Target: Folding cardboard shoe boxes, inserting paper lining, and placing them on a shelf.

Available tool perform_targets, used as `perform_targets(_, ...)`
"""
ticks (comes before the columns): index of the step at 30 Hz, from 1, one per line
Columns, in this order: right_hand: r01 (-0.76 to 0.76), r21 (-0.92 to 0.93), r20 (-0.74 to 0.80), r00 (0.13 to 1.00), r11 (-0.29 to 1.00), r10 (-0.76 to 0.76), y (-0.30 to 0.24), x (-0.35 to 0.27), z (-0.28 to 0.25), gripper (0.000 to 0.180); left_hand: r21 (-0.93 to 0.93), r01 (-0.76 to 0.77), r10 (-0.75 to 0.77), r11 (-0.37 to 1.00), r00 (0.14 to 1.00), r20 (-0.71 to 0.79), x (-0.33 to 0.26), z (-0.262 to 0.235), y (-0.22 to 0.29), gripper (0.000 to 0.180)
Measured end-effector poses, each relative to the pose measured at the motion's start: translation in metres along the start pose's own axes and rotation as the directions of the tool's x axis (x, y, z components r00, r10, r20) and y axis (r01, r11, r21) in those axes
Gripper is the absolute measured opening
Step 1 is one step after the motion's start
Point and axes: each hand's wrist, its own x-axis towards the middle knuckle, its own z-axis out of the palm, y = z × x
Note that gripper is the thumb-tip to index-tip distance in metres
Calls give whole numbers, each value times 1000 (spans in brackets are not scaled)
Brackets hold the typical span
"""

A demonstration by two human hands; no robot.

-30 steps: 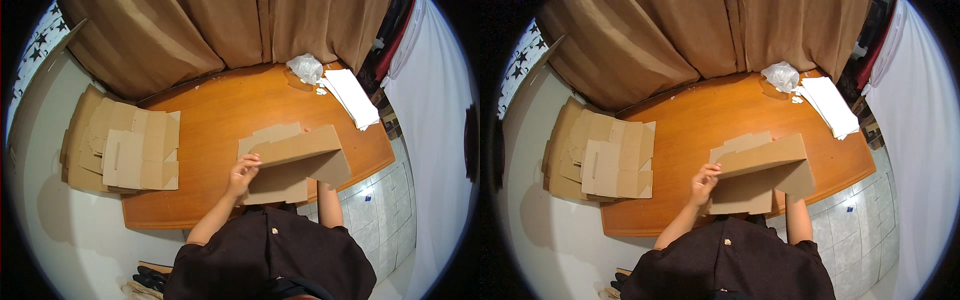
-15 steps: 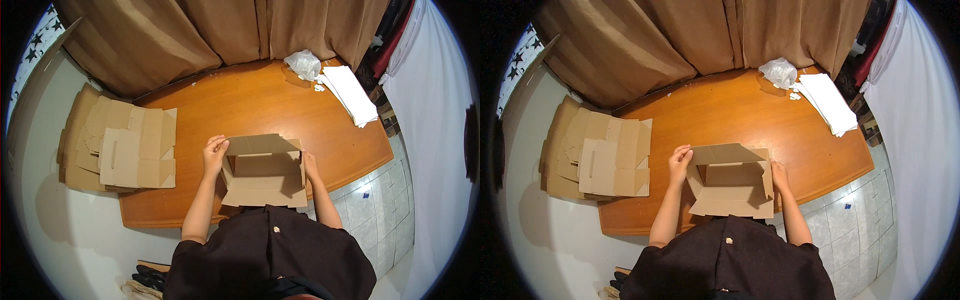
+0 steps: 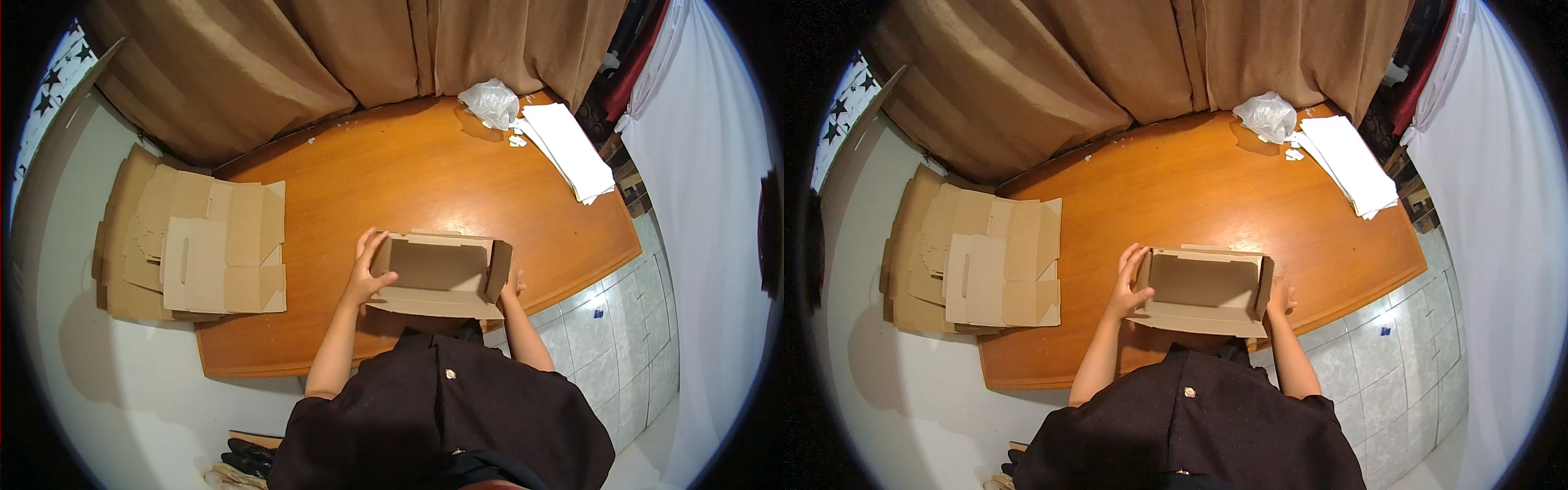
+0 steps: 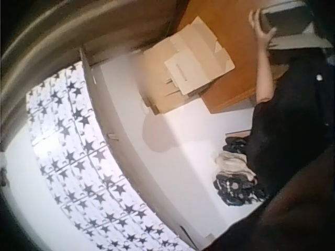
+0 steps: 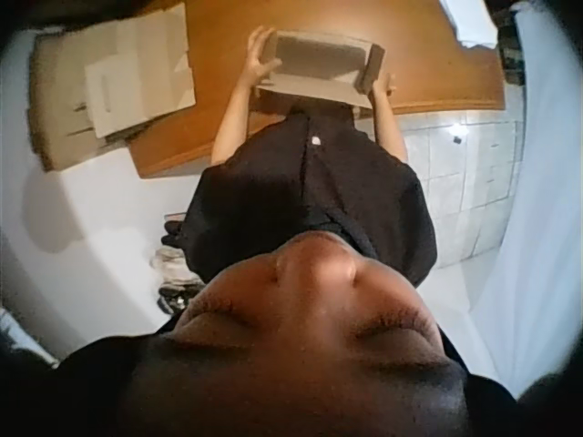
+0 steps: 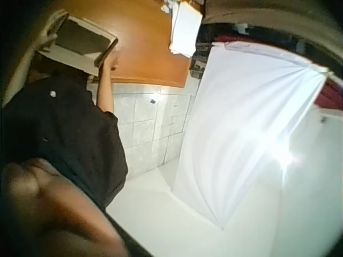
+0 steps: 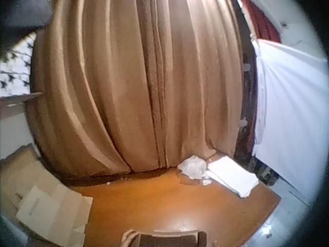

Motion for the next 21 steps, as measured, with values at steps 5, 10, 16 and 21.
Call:
perform_targets(5, 100, 247, 33, 993, 964, -111, 42, 47, 12, 45, 68, 115, -113, 991, 993, -39, 27, 10, 4, 66)
perform_targets(10, 167, 814, -84, 982, 557, -171, -42, -1, -45, 41, -369, 209, -279, 906, 949, -145, 41, 11, -14, 49)
perform_targets(16, 692, 267, -323, 720, 671, -614, -96, -49, -96, 52, -367, 111, -220, 923, 937, -270, 31, -11, -25, 44)
perform_targets(21, 581, 481, -206, 803, 657, -559, -72, -35, -86, 49, -263, 220, -254, 939, 962, -101, 14, -37, -38, 44)
